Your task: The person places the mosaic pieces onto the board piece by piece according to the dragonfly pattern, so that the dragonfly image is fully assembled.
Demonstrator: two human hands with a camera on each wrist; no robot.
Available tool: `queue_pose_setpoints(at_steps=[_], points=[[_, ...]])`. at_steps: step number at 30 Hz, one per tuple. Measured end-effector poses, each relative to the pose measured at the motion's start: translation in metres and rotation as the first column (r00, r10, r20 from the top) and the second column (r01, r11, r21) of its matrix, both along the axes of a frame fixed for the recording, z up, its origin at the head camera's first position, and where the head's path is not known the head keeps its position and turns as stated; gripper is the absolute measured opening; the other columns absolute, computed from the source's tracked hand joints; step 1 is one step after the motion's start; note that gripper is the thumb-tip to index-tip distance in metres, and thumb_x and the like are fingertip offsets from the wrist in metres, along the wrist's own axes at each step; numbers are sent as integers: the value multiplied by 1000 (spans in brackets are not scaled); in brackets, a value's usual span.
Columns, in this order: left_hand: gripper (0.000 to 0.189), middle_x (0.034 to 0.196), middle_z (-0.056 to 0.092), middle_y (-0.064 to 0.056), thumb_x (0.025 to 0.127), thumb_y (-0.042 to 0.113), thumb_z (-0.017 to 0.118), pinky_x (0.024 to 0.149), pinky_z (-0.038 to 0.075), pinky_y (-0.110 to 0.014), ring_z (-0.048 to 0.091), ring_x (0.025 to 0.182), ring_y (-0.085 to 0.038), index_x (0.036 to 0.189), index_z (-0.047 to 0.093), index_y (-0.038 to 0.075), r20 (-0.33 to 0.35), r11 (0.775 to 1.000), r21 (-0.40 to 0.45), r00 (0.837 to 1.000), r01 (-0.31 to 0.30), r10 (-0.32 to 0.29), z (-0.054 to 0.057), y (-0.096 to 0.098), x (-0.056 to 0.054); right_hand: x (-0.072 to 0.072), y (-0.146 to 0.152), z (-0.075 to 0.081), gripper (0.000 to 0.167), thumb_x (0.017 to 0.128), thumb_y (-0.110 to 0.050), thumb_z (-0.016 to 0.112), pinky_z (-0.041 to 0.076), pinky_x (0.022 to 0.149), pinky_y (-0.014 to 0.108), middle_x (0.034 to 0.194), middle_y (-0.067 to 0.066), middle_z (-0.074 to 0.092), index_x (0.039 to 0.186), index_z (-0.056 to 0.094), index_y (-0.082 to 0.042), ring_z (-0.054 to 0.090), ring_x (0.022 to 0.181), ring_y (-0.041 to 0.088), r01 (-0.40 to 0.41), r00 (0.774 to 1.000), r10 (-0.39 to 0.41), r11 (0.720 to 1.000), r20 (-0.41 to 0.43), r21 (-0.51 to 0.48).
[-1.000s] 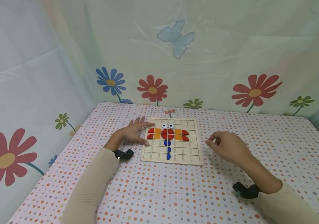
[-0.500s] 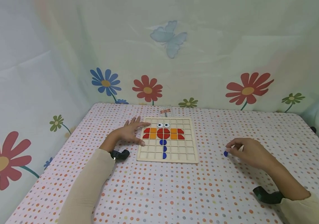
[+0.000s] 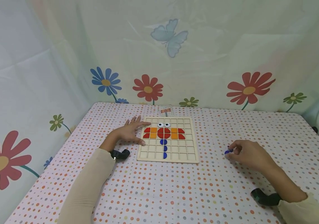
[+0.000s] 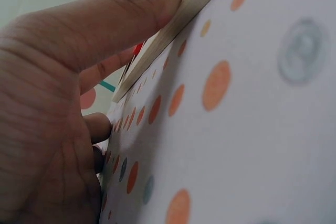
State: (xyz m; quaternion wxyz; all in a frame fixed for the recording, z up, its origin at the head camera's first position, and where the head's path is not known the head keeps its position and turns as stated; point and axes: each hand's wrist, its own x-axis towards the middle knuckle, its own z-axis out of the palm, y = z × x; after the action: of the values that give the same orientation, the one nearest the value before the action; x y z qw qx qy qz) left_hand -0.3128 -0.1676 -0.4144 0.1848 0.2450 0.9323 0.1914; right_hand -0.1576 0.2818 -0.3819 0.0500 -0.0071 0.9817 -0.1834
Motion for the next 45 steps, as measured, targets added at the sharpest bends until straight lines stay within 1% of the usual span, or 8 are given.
queue_pose_setpoints(at_steps=[3, 6, 11, 18, 25, 33, 39, 45], points=[[101, 168, -4, -9, 69, 60, 80, 120, -13, -59, -16, 154, -30, 154, 29, 41, -4, 1000, -4, 1000, 0, 0, -1, 0, -1, 1, -1, 0, 41, 82, -35, 78, 36, 54, 29, 80, 5, 60, 105, 69, -3, 50, 67, 18, 6, 1000, -6, 1000, 22, 19], [100, 168, -4, -9, 69, 59, 80, 121, -13, -58, -16, 154, -29, 154, 29, 41, -3, 1000, -2, 1000, -2, 2, -1, 0, -1, 2, -2, 0, 42, 82, -36, 78, 37, 53, 29, 80, 6, 61, 104, 69, -2, 51, 67, 18, 6, 1000, -6, 999, 20, 35], [100, 167, -4, -9, 69, 58, 81, 121, -13, -58, -16, 154, -29, 154, 30, 40, 1, 1000, 5, 1000, -2, 2, 0, 0, 0, 4, -3, -1, 40, 82, -34, 77, 37, 52, 28, 77, 4, 61, 102, 69, -1, 50, 65, 17, -7, 1000, 7, 999, -10, 43], [100, 168, -5, -9, 70, 59, 80, 121, -13, -58, -16, 154, -29, 154, 29, 40, 0, 1000, -3, 1000, -3, 3, 0, 0, 0, 5, -3, -3, 34, 83, -31, 76, 35, 51, 28, 73, 2, 58, 99, 70, 0, 47, 61, 15, -23, 998, 25, 999, -61, 26], [100, 168, -5, -8, 69, 60, 80, 121, -13, -57, -16, 154, -28, 154, 29, 41, 2, 1000, -5, 1000, -8, 8, 1, 0, 1, 4, -5, -3, 34, 83, -30, 76, 34, 51, 28, 70, 0, 57, 97, 71, 1, 47, 61, 15, -18, 997, 21, 999, -70, 38], [100, 167, -6, -9, 71, 59, 80, 121, -12, -57, -16, 154, -29, 154, 28, 40, -5, 1000, -7, 1000, 4, -4, 2, 0, 1, 4, -6, -2, 34, 84, -30, 76, 34, 50, 27, 71, 0, 58, 97, 71, 1, 48, 62, 15, -11, 997, 15, 999, -75, 44], [100, 167, -5, -9, 71, 59, 80, 121, -12, -58, -15, 154, -30, 154, 28, 41, -2, 1000, -11, 1000, 0, 0, 3, 1, 0, 6, -18, 3, 34, 83, -28, 77, 35, 51, 27, 70, 0, 58, 97, 72, 1, 47, 61, 15, -31, 996, 33, 999, -84, 29], [100, 167, -5, -9, 71, 57, 81, 121, -12, -58, -16, 154, -29, 154, 28, 41, 3, 1000, -7, 1000, -8, 8, 3, 2, 1, 8, -44, 10, 31, 82, -28, 78, 33, 48, 26, 69, -1, 56, 97, 74, -1, 45, 58, 14, -67, 993, 67, 998, -100, 11]])
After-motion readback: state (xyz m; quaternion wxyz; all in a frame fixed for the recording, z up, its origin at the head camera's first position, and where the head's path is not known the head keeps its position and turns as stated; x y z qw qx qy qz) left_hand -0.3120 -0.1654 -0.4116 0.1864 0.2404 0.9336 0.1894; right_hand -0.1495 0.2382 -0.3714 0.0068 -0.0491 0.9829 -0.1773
